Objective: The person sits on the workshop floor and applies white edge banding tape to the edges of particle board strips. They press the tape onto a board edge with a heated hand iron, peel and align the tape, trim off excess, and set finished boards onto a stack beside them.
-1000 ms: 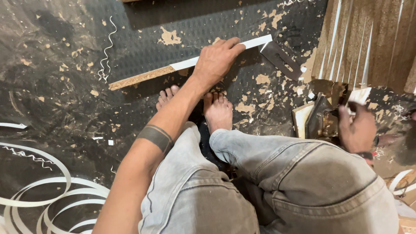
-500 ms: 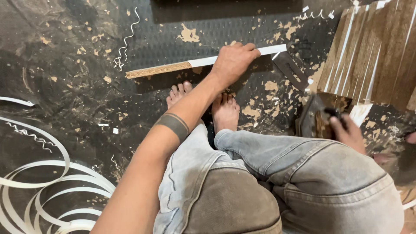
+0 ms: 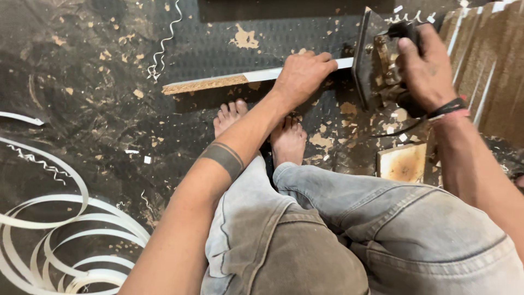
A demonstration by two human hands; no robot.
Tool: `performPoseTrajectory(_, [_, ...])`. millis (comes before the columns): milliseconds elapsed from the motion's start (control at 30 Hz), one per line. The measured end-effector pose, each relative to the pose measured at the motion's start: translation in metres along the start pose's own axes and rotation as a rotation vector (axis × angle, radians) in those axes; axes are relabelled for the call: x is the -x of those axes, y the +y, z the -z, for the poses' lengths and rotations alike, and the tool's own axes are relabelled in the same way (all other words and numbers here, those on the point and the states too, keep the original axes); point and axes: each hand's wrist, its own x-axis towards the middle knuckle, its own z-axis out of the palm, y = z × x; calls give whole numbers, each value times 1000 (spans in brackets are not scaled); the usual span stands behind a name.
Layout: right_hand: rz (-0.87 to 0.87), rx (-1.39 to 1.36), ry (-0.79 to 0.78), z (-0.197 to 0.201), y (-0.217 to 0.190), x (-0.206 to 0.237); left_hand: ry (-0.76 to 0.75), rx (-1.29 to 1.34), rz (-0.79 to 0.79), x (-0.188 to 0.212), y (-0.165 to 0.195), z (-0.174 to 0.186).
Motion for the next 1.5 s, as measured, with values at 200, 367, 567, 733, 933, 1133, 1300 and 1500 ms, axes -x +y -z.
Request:
performPoseTrajectory(200, [57,298,42,-2,7,-6,58,59,13,1,-6,-3])
performPoseTrajectory(367, [127,443,20,-6,7,-13,57,133,59,4,-4,-4])
performPoseTrajectory(567, [191,476,55,-14,3,-13,71,74,20,17,-12,7])
performPoseTrajectory(733, [154,457,42,-16,0,-9,151,0,-3,47,-26,25])
performPoseTrajectory(933, [250,453,46,-27,-5,-6,158,126,26,56,-24,36])
performPoseTrajectory(1133, [233,458,34,-38,-10,-5,189,189,45,56,-25,39])
performPoseTrajectory(1300, [263,457,30,-38,-14,-5,150,172,33,52,-27,36])
performPoseTrajectory(1500, [215,438,-40,-49,-26,-6,124,176,33,53,-27,37])
